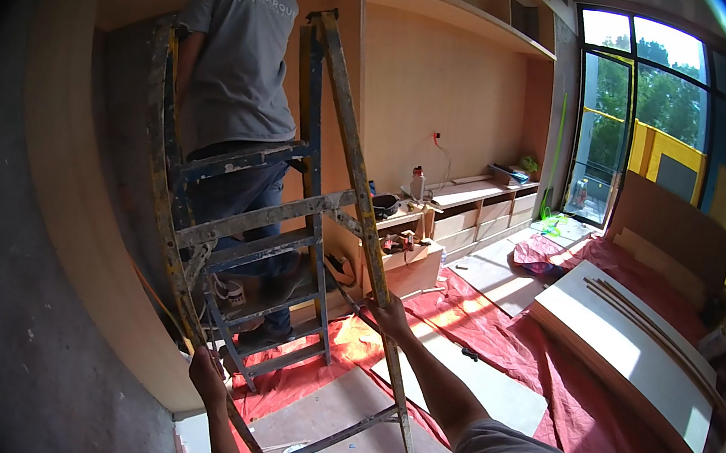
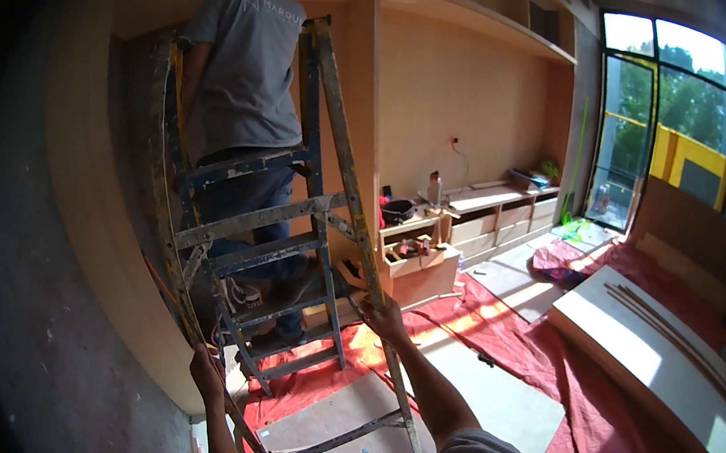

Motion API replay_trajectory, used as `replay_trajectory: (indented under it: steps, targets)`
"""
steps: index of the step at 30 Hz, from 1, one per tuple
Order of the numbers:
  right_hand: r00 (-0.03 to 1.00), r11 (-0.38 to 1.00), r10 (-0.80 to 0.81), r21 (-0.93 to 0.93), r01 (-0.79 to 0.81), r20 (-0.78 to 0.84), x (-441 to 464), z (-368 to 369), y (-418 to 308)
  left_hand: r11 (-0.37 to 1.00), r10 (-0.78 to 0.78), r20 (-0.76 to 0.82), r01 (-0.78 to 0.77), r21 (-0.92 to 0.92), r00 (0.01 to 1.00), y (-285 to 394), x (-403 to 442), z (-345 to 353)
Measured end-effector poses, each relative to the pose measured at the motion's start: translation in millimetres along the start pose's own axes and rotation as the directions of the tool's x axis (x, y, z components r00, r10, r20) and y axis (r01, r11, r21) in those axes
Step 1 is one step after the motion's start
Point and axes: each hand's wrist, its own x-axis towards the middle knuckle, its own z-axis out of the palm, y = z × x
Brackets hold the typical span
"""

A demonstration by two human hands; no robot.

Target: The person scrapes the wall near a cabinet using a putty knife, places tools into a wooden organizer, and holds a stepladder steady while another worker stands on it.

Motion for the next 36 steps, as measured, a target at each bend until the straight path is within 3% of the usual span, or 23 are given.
replay_trajectory:
  steps: [3,9,12,18,21,27,33,36]
  targets:
    - [1.0,1.0,0.012,0.003,-0.012,0.0,-1.4,-1.2,-8.4,1.0,-0.03,-0.018,0.03,-0.002,0.999,0.5,-0.3,0.9]
    - [0.99,0.991,-0.13,0.031,0.132,-0.062,-0.4,2.8,-2.0,1.0,-0.025,-0.029,0.026,0.01,0.999,8.7,-3.1,3.0]
    - [1.0,1.0,-0.01,0.026,0.01,-0.002,0.3,1.4,4.4,1.0,-0.027,-0.022,0.027,0.001,0.999,7.0,-2.6,2.6]
    - [0.994,0.992,-0.104,-0.075,0.103,-0.015,2.1,0.6,9.0,0.996,0.055,-0.006,-0.055,0.068,0.998,-8.8,4.8,0.1]
    - [1.0,0.999,-0.028,-0.02,0.028,0.005,2.0,0.3,7.4,0.998,0.05,-0.007,-0.049,0.048,0.999,-13.4,6.2,-0.9]
    - [0.996,0.996,-0.085,-0.035,0.084,-0.028,2.5,3.2,15.1,0.991,0.076,-0.026,-0.073,0.114,0.997,-16.3,6.7,-1.7]
    - [1.0,1.0,-0.029,-0.001,0.029,0.004,1.3,-0.2,7.8,0.995,0.009,-0.022,-0.007,0.102,1.0,-8.0,3.7,-1.8]
    - [0.996,0.993,-0.089,-0.084,0.088,-0.002,3.3,-0.4,9.9,0.998,-0.004,0.002,0.004,0.057,1.0,-8.0,4.0,-1.9]
